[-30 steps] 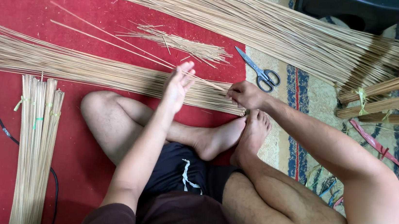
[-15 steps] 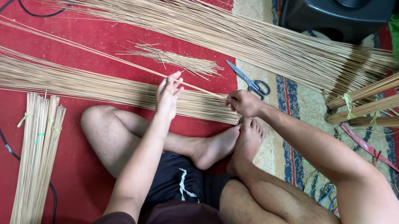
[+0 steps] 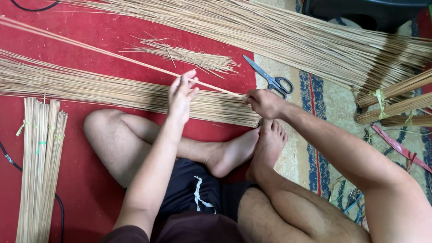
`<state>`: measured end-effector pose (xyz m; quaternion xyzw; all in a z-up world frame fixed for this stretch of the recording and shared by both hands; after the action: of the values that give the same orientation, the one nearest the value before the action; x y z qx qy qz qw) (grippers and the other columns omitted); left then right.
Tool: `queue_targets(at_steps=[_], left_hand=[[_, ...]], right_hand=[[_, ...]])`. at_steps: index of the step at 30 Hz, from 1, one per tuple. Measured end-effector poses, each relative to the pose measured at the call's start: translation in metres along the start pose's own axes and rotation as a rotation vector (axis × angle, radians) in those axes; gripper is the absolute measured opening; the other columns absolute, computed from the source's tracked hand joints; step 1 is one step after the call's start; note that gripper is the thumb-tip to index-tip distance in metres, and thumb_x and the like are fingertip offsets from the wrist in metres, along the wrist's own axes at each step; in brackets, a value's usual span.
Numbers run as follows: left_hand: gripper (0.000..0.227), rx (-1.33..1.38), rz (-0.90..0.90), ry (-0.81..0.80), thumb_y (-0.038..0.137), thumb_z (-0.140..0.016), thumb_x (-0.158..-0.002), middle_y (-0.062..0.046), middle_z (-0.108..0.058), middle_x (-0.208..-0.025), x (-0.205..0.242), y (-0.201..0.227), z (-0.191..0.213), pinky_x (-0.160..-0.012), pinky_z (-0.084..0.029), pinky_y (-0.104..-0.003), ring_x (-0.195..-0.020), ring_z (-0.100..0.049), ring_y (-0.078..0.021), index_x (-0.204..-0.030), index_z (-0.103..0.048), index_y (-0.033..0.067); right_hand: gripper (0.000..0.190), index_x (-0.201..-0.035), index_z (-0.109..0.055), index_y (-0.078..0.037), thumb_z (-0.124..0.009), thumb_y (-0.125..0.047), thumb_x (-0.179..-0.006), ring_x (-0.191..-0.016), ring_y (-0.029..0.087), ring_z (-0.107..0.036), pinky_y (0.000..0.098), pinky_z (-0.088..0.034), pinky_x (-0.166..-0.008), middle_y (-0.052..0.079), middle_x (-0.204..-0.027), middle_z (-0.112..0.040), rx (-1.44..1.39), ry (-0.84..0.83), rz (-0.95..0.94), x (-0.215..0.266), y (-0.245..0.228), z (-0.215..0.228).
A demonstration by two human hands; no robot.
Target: The person trims thin wooden sticks to a uniform length using scissors while sitting on the floor.
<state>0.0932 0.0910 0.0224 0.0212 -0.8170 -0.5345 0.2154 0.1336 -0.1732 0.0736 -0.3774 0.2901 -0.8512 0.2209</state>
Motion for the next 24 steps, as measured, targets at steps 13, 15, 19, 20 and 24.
queue_targets(at_steps=[13,15,19,20,24], left_hand=[[0.020,-1.206,-0.817,-0.500,0.015,-0.064,-0.099,-0.005,-0.065,-0.115,0.083,0.072,-0.138,-0.090,-0.052,-0.044,-0.110,-0.064,-0.0285,-0.118,-0.068,0.0136],[0.021,-1.490,-0.711,-0.547,0.014,-0.063,-0.096,-0.004,-0.066,-0.098,0.059,0.033,-0.125,-0.080,-0.053,-0.041,-0.094,-0.070,-0.0260,-0.117,-0.062,0.0160],[0.008,-1.425,-0.670,-0.591,0.012,-0.066,-0.093,-0.003,-0.065,-0.088,0.050,0.032,-0.111,-0.077,-0.055,-0.042,-0.086,-0.071,-0.0278,-0.101,-0.065,0.0157],[0.009,-1.409,-0.639,-0.603,0.009,-0.067,-0.092,-0.002,-0.064,-0.086,0.047,0.032,-0.107,-0.077,-0.056,-0.041,-0.084,-0.071,-0.0272,-0.097,-0.067,0.0158],[0.015,-1.469,-0.483,-0.594,0.002,-0.067,-0.088,-0.006,-0.065,-0.084,0.016,0.021,-0.073,-0.080,-0.056,-0.048,-0.085,-0.072,-0.0333,-0.096,-0.070,0.0140]], right_hand=[[0.020,-0.102,-0.067,-0.008,-0.054,-0.023,-0.102,-0.108,0.043,-0.070,0.0577,-0.054,-0.093,0.017,-0.102,-0.077,0.018,0.028,0.090,-0.015,-0.036,-0.010],[0.021,-0.102,-0.068,-0.012,-0.052,-0.025,-0.104,-0.108,0.039,-0.071,0.0550,-0.055,-0.094,0.013,-0.101,-0.078,0.011,0.015,0.091,-0.018,-0.030,-0.016],[0.021,-0.101,-0.068,-0.011,-0.051,-0.024,-0.104,-0.110,0.042,-0.069,0.0575,-0.053,-0.095,0.015,-0.103,-0.078,-0.005,-0.012,0.079,-0.009,-0.026,-0.015],[0.020,-0.101,-0.067,-0.011,-0.052,-0.024,-0.104,-0.109,0.042,-0.069,0.0572,-0.054,-0.094,0.015,-0.102,-0.078,-0.015,-0.008,0.080,-0.008,-0.023,-0.016],[0.022,-0.101,-0.067,-0.010,-0.052,-0.026,-0.103,-0.103,0.045,-0.069,0.0588,-0.053,-0.092,0.018,-0.094,-0.076,0.061,-0.026,0.043,-0.013,0.017,-0.016]])
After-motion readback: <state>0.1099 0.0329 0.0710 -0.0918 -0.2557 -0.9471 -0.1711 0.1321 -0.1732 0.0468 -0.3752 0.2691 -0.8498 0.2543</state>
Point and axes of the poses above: each hand's wrist, its own x-axis away from the middle knuckle, its own z-axis out of the back of the hand, y = z × x, the point moved 9 cm from there along -x, towards the middle knuckle
